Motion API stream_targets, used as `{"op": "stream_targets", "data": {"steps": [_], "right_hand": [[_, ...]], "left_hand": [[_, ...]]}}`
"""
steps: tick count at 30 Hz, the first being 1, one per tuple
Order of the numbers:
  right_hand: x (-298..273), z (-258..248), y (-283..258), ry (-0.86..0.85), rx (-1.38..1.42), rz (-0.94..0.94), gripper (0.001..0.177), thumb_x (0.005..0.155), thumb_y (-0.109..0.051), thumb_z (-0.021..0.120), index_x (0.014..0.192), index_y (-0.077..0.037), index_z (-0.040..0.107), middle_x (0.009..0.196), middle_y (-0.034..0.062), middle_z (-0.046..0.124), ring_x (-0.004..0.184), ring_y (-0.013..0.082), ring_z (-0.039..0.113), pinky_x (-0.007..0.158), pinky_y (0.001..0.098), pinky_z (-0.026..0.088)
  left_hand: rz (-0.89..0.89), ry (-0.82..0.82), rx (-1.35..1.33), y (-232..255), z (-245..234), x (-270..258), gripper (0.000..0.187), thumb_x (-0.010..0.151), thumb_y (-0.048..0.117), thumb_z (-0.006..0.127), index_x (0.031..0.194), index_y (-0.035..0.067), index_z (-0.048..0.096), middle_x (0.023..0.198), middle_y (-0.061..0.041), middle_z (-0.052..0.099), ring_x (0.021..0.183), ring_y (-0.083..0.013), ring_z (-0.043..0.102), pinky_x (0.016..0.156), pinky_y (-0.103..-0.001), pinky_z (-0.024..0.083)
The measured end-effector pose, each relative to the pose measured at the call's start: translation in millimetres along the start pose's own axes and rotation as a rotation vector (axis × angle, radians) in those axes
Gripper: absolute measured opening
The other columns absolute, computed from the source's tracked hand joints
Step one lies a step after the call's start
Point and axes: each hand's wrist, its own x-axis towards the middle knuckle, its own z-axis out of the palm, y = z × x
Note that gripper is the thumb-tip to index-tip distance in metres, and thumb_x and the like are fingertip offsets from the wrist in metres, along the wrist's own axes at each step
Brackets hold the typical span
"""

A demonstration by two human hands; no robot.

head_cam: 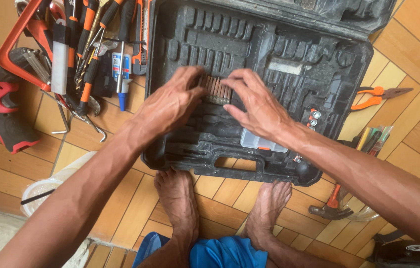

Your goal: The person sits on the floor and organizes tools inside a black toolbox. They place a small plastic parts box into a compartment, then insert multiple screwdrivers and drill bits into their designated slots. The person also places a hacksaw and a wrench into the toolbox.

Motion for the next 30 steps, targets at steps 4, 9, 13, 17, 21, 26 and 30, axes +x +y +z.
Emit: {"op": "stream_targets", "data": {"steps": [4,9,13,17,21,26,30], "right_hand": [[8,-4,-3,-0.068,0.131,0.172,0.058,0.084,-0.01,0.082,0.135,-0.003,0.056,0.13,0.0147,0.048,0.115,0.0305,0.059,0.101,0.0409,0.053],[20,-8,-2,-0.128,0.145,0.29,0.046,0.084,-0.008,0.081,0.124,-0.005,0.058,0.122,0.011,0.047,0.098,0.0239,0.06,0.092,0.0386,0.056],[25,-11,1,-0.102,0.136,0.298,0.041,0.082,-0.007,0.082,0.117,-0.006,0.061,0.119,0.0099,0.049,0.091,0.022,0.06,0.086,0.0373,0.056],[31,-20,2,-0.138,0.123,0.242,0.046,0.08,-0.015,0.087,0.117,-0.007,0.06,0.113,0.01,0.05,0.085,0.0227,0.061,0.079,0.0382,0.056],[28,-15,6,-0.099,0.074,0.234,0.055,0.083,-0.017,0.085,0.128,-0.006,0.056,0.117,0.0131,0.051,0.088,0.0283,0.063,0.076,0.0437,0.054],[38,-10,2,-0.139,0.065,0.315,0.061,0.082,-0.02,0.085,0.129,-0.005,0.052,0.117,0.0159,0.05,0.097,0.0363,0.065,0.082,0.0454,0.056],[40,-18,-5,-0.183,0.005,0.364,0.061,0.081,-0.019,0.085,0.129,-0.004,0.051,0.122,0.017,0.049,0.101,0.0446,0.062,0.085,0.0514,0.053]], "left_hand": [[-0.079,-0.053,0.047,2,-5,7,0.025,0.087,0.0,0.063,0.111,0.0,0.071,0.13,-0.022,0.054,0.12,-0.0407,0.054,0.1,-0.046,0.05],[-0.145,-0.032,0.032,0,-1,20,0.033,0.082,-0.004,0.066,0.113,0.004,0.072,0.127,-0.023,0.053,0.113,-0.0422,0.055,0.096,-0.047,0.05],[-0.194,-0.032,0.023,-7,2,31,0.037,0.077,-0.005,0.073,0.113,0.006,0.071,0.13,-0.021,0.054,0.109,-0.0425,0.056,0.095,-0.047,0.05],[-0.208,-0.08,0.067,-8,-2,37,0.043,0.078,-0.002,0.076,0.118,0.007,0.067,0.129,-0.02,0.056,0.11,-0.0428,0.057,0.096,-0.048,0.051],[-0.15,-0.037,0.12,-10,8,35,0.065,0.071,-0.002,0.076,0.132,-0.001,0.053,0.126,-0.024,0.054,0.11,-0.0467,0.056,0.093,-0.05,0.051],[-0.155,-0.044,0.206,-16,6,40,0.071,0.072,-0.009,0.071,0.139,0.0,0.05,0.127,-0.022,0.056,0.113,-0.0431,0.059,0.093,-0.047,0.054],[-0.168,-0.15,0.102,-14,-5,49,0.062,0.074,0.001,0.078,0.132,0.006,0.058,0.123,-0.019,0.058,0.114,-0.0419,0.06,0.093,-0.048,0.053]]}}
